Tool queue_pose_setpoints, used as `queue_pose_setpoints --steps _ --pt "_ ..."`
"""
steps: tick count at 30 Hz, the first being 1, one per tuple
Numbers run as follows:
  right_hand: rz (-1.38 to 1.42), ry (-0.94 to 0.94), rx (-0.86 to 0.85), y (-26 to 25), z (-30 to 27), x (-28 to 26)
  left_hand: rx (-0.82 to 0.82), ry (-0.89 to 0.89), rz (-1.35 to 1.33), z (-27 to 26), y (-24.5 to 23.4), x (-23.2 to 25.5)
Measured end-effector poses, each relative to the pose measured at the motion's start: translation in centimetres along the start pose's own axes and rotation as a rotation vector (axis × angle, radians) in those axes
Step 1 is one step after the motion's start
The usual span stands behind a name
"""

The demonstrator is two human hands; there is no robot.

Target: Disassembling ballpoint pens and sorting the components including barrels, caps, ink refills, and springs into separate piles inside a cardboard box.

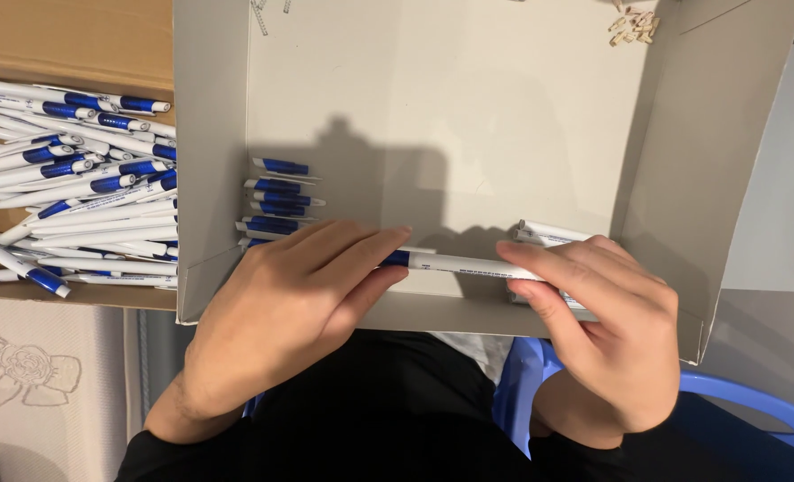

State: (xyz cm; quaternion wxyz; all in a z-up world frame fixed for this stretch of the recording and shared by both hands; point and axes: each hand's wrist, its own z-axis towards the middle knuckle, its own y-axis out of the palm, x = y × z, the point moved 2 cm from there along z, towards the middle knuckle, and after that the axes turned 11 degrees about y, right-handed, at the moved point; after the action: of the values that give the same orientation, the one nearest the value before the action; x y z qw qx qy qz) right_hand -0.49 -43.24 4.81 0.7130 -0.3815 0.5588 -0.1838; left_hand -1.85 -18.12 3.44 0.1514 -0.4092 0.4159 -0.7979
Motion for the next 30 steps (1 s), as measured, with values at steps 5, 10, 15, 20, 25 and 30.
queue_pose_setpoints --steps 5,10,15,20,25,30 --pt "-0.024 0.021 -0.005 0.0 0.1 0.1 -0.020 0.011 -0.066 -0.3 0.0 -0.1" --pt "-0.032 0.017 -0.040 0.1 0.0 0.4 0.000 -0.028 -0.107 -0.2 0.0 0.0" --pt "-0.045 0.062 -0.054 0.1 -0.4 1.1 0.043 0.074 0.129 -0.1 -0.2 0.4" --pt "-0.047 0.092 -0.061 0.1 -0.8 1.7 0.100 0.092 0.100 -0.2 -0.1 0.4" --pt "-0.052 0.104 -0.073 0.1 -1.1 2.1 0.071 0.099 0.074 -0.1 -0.4 0.4" --pt "-0.044 0.102 -0.091 0.1 -1.0 2.2 -0.037 0.099 0.017 0.0 -0.6 0.5"
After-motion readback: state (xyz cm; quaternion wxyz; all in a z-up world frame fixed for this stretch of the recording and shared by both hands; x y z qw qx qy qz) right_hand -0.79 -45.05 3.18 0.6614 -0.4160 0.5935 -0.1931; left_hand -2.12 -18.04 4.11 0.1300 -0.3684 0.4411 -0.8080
